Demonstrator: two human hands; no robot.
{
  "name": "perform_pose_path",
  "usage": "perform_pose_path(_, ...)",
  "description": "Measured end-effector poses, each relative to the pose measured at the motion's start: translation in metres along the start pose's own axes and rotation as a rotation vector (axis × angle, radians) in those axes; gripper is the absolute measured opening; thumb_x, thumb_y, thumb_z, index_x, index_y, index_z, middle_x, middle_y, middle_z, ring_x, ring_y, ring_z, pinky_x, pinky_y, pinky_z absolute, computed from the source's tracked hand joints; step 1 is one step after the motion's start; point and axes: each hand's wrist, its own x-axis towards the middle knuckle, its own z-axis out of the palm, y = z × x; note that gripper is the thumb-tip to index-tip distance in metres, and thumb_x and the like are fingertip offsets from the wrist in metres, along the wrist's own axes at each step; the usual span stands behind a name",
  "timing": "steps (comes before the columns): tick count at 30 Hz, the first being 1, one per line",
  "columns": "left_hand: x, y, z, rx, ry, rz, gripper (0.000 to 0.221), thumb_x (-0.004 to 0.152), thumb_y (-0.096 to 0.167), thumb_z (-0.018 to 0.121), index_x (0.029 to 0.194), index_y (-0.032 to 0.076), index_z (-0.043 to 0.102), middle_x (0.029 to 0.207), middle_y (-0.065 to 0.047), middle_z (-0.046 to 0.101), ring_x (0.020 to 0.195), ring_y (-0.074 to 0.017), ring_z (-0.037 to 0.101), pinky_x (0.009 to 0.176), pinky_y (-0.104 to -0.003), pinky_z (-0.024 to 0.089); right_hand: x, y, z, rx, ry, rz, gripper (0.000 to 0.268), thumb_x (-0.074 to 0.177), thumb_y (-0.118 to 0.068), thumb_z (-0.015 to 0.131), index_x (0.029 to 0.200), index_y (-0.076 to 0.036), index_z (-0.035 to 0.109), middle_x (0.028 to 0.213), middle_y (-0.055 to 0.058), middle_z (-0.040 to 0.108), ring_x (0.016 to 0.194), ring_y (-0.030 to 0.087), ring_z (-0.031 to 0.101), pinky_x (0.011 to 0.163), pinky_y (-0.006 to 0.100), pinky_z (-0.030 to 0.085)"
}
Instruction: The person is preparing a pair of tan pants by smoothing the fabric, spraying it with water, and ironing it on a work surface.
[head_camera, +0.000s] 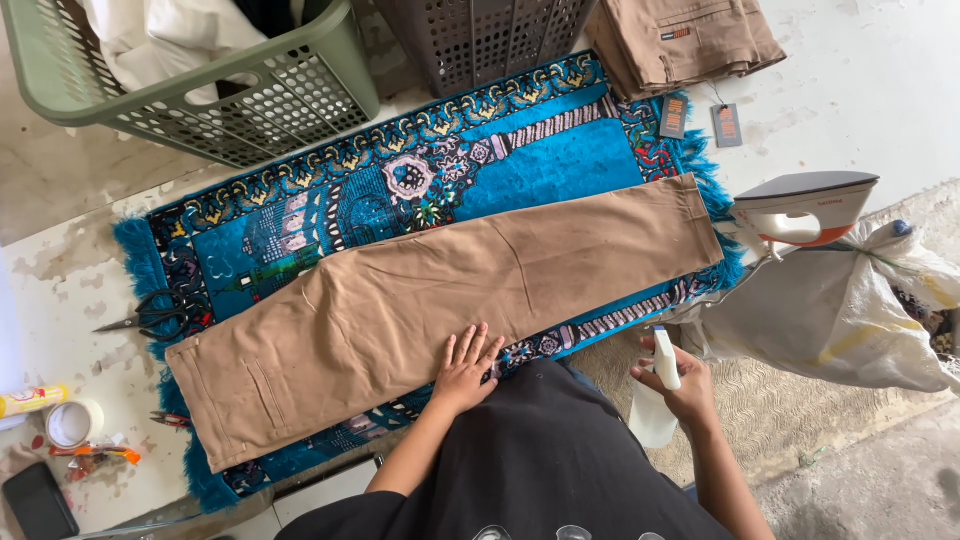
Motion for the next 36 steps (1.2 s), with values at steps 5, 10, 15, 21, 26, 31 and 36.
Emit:
perform_pose_path(5,0.003,-0.002,0.004,-0.009,0.007,-0.003,0.085,0.097,0.047,0.053,0.165,0.037,0.002,0.173,-0.004,-0.012,0.158,-0.0271,-0.012,0.125,-0.054,-0.009,0.011,0.012,-0.004,-0.147,0.027,0.006,0.036,0.064,-0.037,0.097,0.094,-0.024,0.081,0.085,0.001,0.079,0.088,0.023,0.070,0.089,0.036,0.049)
perform_pose_path(10,0.005,-0.003,0.010,0.000,0.021,-0.006,0.085,0.096,0.046,0.053,0.165,0.036,0.003,0.173,-0.004,-0.011,0.158,-0.0275,-0.011,0.125,-0.054,-0.008,0.018,-0.008,0.000,-0.023,0.049,-0.031,0.039,0.064,-0.029,0.097,0.098,-0.020,0.081,0.081,0.008,0.077,0.086,0.019,0.071,0.090,0.034,0.050)
perform_pose_path(15,0.005,-0.003,0.008,0.011,0.038,0.000,0.086,0.096,0.047,0.054,0.165,0.037,0.005,0.173,-0.004,-0.009,0.158,-0.0275,-0.009,0.126,-0.054,-0.007,0.021,-0.031,0.004,0.056,0.078,-0.052,0.041,0.063,-0.025,0.098,0.099,-0.016,0.081,0.083,0.010,0.077,0.087,0.018,0.071,0.089,0.032,0.051)
perform_pose_path(21,0.004,-0.003,0.009,-0.003,0.027,-0.011,0.085,0.096,0.047,0.053,0.165,0.038,0.004,0.173,-0.003,-0.010,0.158,-0.0266,-0.010,0.126,-0.054,-0.008,0.031,-0.016,0.003,0.127,0.152,-0.077,0.039,0.062,-0.020,0.098,0.094,-0.015,0.078,0.084,0.005,0.077,0.083,0.011,0.068,0.084,0.027,0.051)
perform_pose_path(26,0.003,-0.001,0.004,-0.009,0.004,-0.015,0.085,0.096,0.047,0.052,0.164,0.038,0.003,0.173,-0.003,-0.011,0.158,-0.0271,-0.010,0.126,-0.054,-0.009,0.038,0.004,-0.006,0.304,0.219,-0.088,0.035,0.070,-0.013,0.095,0.097,-0.007,0.073,0.087,0.009,0.073,0.084,0.013,0.067,0.084,0.029,0.054)
perform_pose_path(31,0.002,0.000,0.002,0.002,-0.005,-0.019,0.085,0.096,0.048,0.053,0.164,0.039,0.002,0.173,-0.003,-0.012,0.158,-0.0267,-0.011,0.126,-0.053,-0.009,0.024,-0.008,-0.015,0.302,0.215,-0.056,0.039,0.067,-0.013,0.097,0.099,-0.007,0.074,0.092,0.011,0.074,0.084,0.015,0.067,0.082,0.031,0.054)
perform_pose_path(36,0.002,0.001,-0.001,-0.001,-0.014,-0.026,0.085,0.097,0.048,0.053,0.164,0.039,0.001,0.172,-0.003,-0.013,0.158,-0.0266,-0.012,0.126,-0.054,-0.009,0.025,0.024,-0.017,0.273,0.174,-0.027,0.040,0.066,-0.007,0.097,0.099,-0.003,0.075,0.090,0.016,0.074,0.080,0.022,0.068,0.079,0.034,0.055)
